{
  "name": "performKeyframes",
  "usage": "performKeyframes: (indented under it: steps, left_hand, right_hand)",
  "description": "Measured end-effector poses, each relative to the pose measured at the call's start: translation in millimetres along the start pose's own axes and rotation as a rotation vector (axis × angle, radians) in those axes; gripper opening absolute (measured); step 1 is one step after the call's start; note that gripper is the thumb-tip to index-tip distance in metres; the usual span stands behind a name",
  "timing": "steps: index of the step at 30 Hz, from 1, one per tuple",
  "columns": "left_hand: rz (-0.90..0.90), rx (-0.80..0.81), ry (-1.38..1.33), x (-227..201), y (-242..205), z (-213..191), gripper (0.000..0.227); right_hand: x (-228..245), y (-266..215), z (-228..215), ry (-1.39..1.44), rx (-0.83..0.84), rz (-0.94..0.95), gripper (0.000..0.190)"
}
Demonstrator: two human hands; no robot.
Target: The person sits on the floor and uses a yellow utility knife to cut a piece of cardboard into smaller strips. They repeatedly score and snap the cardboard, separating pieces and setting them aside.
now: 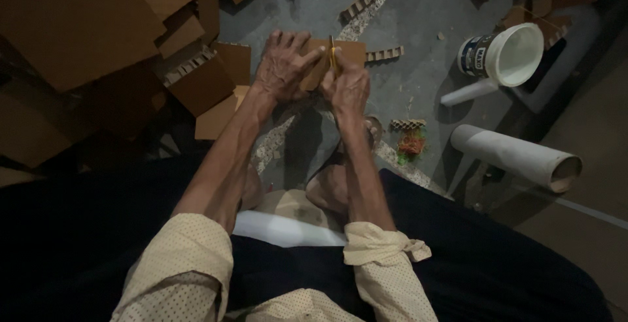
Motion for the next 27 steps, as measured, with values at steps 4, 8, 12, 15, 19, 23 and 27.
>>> performKeyframes:
  steps: [4, 8, 12, 15, 19, 23, 27]
  left_hand:
    - [0.022, -0.028, -0.003, -0.1, -2.2, -0.7, 0.11]
    - [0.056, -0.073, -0.036, 1.3, -2.3, 1.9, 0.109]
    - [0.078, -0.107, 0.025, 3.3, -2.1, 6.0, 0.107]
    - [0.132, -0.134, -0.04, 5.1, -2.2, 8.6, 0.104]
    - [0.099, -0.105, -0.036, 1.6, -8.0, 6.6, 0.108]
    - [0.086, -0.092, -0.021, 1.4, 1.0, 2.0, 0.108]
    - [0.095, -0.09, -0.072, 0.8, -10.0, 4.9, 0.105]
  right_hand:
    - [-1.4, -2.7, -6.1, 0.105, 0.119, 0.067, 0.044]
    - [2.3, -26.7, -16.5, 0.084, 0.014, -0.165, 0.05]
    - [-2.7, -62.2, -17.3, 0.08, 0.193, 0.211, 0.057]
    - [-12.7, -84.4, -9.3, 0.082, 0.083, 0.092, 0.047]
    - [-34.6, -115.2, 19.8, 0.171, 0.067, 0.135, 0.039]
    - [-68.2, -123.7, 52.0, -0.031, -0.083, -0.048, 0.042]
    - [-95.9, -124.7, 74.8, 0.846, 0.417, 0.102, 0.02]
Point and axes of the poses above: each hand's wrist, its own y-axis towards the middle knuckle, its own z-axis out of the palm, x = y × z, the point moved 1 cm from there along y, towards the middle knuckle, and after that the axes turned 15 degrees about -y, right-handed, at the moved point
